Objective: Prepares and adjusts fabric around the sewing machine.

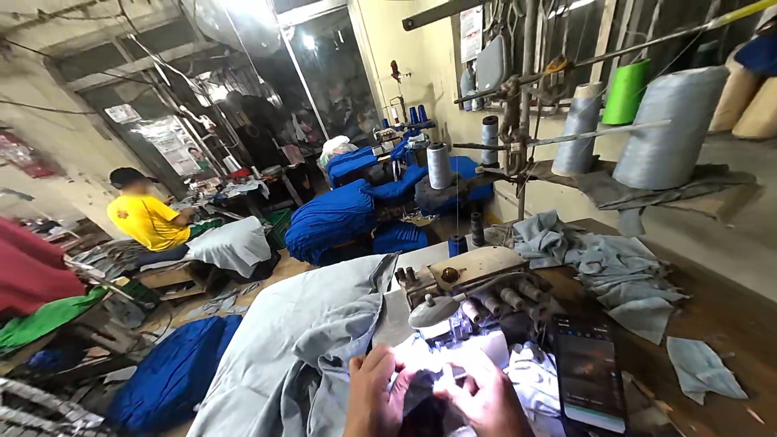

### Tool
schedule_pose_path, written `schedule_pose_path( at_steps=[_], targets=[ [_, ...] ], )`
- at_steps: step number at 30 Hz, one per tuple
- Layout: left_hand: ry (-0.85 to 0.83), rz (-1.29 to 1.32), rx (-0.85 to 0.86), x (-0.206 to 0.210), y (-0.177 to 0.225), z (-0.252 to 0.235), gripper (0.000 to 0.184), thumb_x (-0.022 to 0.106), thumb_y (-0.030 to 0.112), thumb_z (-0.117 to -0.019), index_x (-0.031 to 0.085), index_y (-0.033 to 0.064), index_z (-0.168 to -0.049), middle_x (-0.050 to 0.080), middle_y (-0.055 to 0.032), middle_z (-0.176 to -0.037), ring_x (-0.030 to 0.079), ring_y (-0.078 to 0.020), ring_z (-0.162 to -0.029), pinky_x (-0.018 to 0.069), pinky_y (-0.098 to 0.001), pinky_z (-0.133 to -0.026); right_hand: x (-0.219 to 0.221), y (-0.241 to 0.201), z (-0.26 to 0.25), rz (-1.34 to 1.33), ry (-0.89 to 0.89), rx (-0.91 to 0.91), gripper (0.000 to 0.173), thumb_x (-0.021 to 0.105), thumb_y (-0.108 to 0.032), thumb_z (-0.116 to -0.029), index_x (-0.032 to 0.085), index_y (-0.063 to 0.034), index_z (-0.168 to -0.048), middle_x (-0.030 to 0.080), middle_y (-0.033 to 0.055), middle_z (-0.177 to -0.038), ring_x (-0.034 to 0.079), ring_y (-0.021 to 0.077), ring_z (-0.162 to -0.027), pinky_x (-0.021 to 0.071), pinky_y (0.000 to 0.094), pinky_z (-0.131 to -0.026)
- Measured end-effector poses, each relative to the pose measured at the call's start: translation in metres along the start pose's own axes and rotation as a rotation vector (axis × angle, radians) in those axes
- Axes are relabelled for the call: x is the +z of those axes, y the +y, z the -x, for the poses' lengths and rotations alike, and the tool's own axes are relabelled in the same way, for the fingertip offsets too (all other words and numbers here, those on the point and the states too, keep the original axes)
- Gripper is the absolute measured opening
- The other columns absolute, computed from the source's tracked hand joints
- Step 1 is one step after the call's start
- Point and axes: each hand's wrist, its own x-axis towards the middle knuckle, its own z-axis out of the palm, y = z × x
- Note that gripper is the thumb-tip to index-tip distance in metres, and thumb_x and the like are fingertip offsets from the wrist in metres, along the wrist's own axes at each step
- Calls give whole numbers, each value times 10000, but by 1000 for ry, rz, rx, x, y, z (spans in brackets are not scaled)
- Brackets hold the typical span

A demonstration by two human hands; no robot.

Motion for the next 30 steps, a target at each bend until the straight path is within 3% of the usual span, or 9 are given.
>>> schedule_pose_path(
  at_steps=[2, 4, 7, 11, 17, 20, 25, 28, 30],
  targets=[
    [5, 1, 45, 1, 6, -1, 269, 632, 371, -987, 702, 149, -853, 687, 25, -871, 629, -86, -805, 453, -422, -871, 9, -1, -9, 93, -47, -76, 431, 820, -464, -794, 785, -75, -975, 736, 92, -986, 706, 184, -880, 605, 387, -784],
    [-1, -20, 70, -2, 10, -5, 246, 678, 354, -948, 706, 149, -815, 685, 28, -831, 625, -82, -783, 436, -418, -887, 13, -7, -14, 19, -63, -95, 325, 836, -370, -772, 773, -61, -851, 721, 87, -903, 692, 174, -847, 585, 365, -759],
    [-34, 5, 74, -11, 14, -7, 216, 711, 316, -919, 700, 143, -789, 663, 27, -790, 601, -79, -732, 426, -402, -879, 10, -10, -12, -301, -226, 23, 229, 846, -204, -810, 770, -28, -934, 722, 46, -953, 655, 52, -776, 571, 236, -708],
    [-56, 3, 100, -8, 20, -11, 181, 704, 294, -925, 723, 145, -825, 689, 26, -825, 615, -87, -727, 455, -397, -833, 9, -10, -12, -376, -323, 262, 191, 813, -189, -825, 747, -62, -952, 732, 8, -809, 675, 75, -651, 592, 290, -627],
    [-146, 14, 194, -9, 17, -17, 176, 615, 126, -973, 787, 152, -1001, 758, -1, -1017, 713, -144, -917, 576, -367, -792, 1, 2, -15, -333, -379, 75, 190, 715, -206, -941, 748, -29, -881, 702, 24, -759, 644, 68, -622, 571, 277, -620],
    [-292, -2, 259, -4, 10, -27, 163, 617, 183, -991, 773, 191, -1036, 752, 33, -1149, 731, -127, -1002, 622, -369, -787, -6, 3, -19, -305, -458, 4, 228, 639, -185, -995, 708, -8, -870, 670, 41, -735, 630, 76, -582, 569, 262, -582],
    [-288, 22, 274, -2, 6, -33, 149, 639, 200, -948, 755, 150, -868, 744, -12, -882, 724, -154, -785, 594, -387, -633, -18, -2, -25, -314, -625, 87, 260, 607, -244, -1019, 696, -6, -962, 691, 58, -758, 661, 127, -604, 585, 322, -604],
    [-315, -18, 282, -2, 10, -34, 120, 664, 203, -948, 754, 154, -1012, 733, -44, -972, 728, -185, -800, 608, -401, -633, -15, -1, -25, -296, -561, 121, 249, 679, -275, -967, 707, -31, -927, 690, 39, -730, 661, 123, -582, 591, 326, -592],
    [-350, -21, 289, 2, 9, -34, 113, 638, 199, -970, 743, 158, -964, 729, -16, -1001, 721, -154, -843, 606, -369, -647, -14, 2, -24, -263, -551, 68, 267, 640, -247, -993, 712, -7, -903, 682, 58, -720, 650, 126, -576, 581, 326, -596]
  ],
)
